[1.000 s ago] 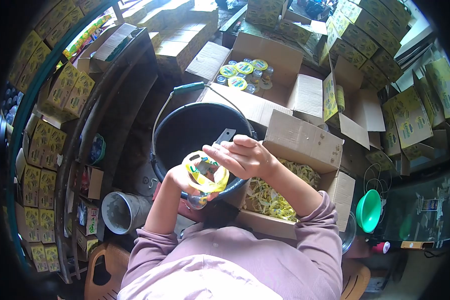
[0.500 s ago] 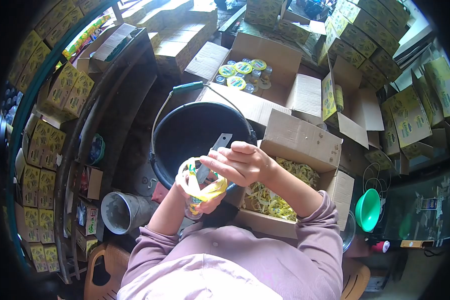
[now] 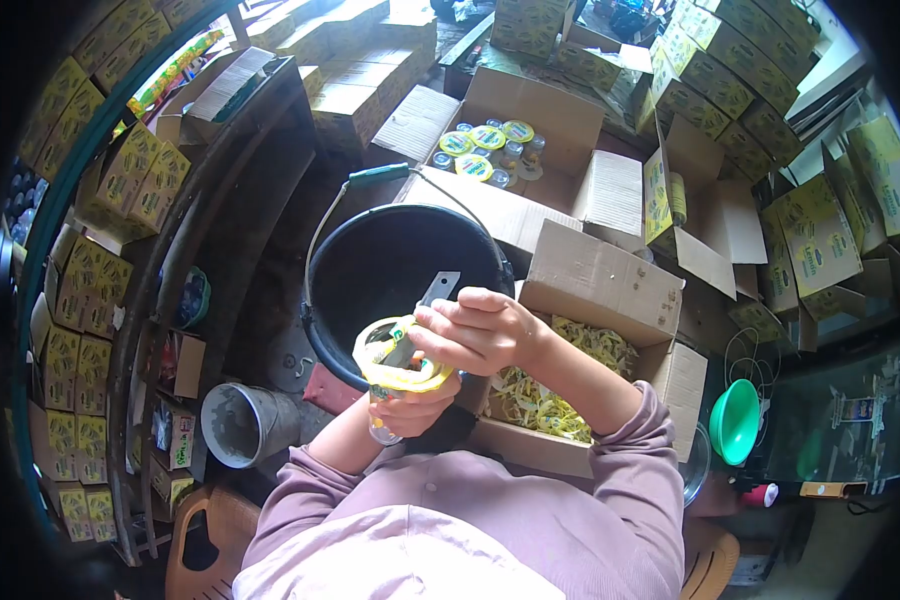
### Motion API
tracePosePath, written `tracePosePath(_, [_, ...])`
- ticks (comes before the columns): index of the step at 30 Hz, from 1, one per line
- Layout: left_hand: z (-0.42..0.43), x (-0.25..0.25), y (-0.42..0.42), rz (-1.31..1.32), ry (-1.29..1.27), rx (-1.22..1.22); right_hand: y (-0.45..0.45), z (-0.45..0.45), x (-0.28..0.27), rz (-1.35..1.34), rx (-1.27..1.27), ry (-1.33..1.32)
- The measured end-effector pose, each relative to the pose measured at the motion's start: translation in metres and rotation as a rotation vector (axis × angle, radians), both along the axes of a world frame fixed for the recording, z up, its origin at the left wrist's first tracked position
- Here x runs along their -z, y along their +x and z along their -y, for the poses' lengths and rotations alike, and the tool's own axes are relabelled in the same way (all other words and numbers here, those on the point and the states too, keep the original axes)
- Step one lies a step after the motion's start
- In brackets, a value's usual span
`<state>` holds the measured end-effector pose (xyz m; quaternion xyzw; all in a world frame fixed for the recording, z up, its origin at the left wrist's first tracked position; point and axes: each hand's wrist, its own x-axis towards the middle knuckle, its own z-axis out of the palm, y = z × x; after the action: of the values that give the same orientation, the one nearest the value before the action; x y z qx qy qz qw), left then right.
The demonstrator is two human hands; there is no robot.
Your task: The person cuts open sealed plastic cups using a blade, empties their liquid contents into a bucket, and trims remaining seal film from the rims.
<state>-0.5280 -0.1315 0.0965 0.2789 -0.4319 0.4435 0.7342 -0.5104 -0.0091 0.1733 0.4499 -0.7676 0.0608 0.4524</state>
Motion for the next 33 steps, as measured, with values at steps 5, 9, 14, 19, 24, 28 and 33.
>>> tracePosePath(5, [-0.020,0.018,0.002,0.045,0.052,0.260,0.001,-0.005,-0.004,0.007,0.029,0.048])
tracePosePath(9, [0.030,0.002,-0.026,-0.508,-0.423,-0.679,0.002,-0.013,-0.007,-0.027,0.089,0.041])
tracePosePath(14, [0.062,-0.051,-0.034,-0.875,-1.090,-1.689,-0.002,-0.028,-0.014,-0.042,0.252,0.147])
tracePosePath(19, [0.041,-0.064,0.000,-1.459,-1.082,-2.350,-0.009,-0.028,-0.003,0.009,0.271,0.175])
tracePosePath(24, [0.027,-0.050,0.004,-1.461,-1.234,-2.522,-0.005,-0.026,-0.002,0.023,0.286,0.117])
tracePosePath(28, [0.034,-0.057,0.001,-1.538,-1.195,-2.406,-0.003,-0.031,0.000,0.026,0.267,0.136])
tracePosePath(33, [0.038,-0.067,-0.001,-1.538,-1.159,-2.233,-0.001,-0.033,0.002,0.050,0.245,0.135])
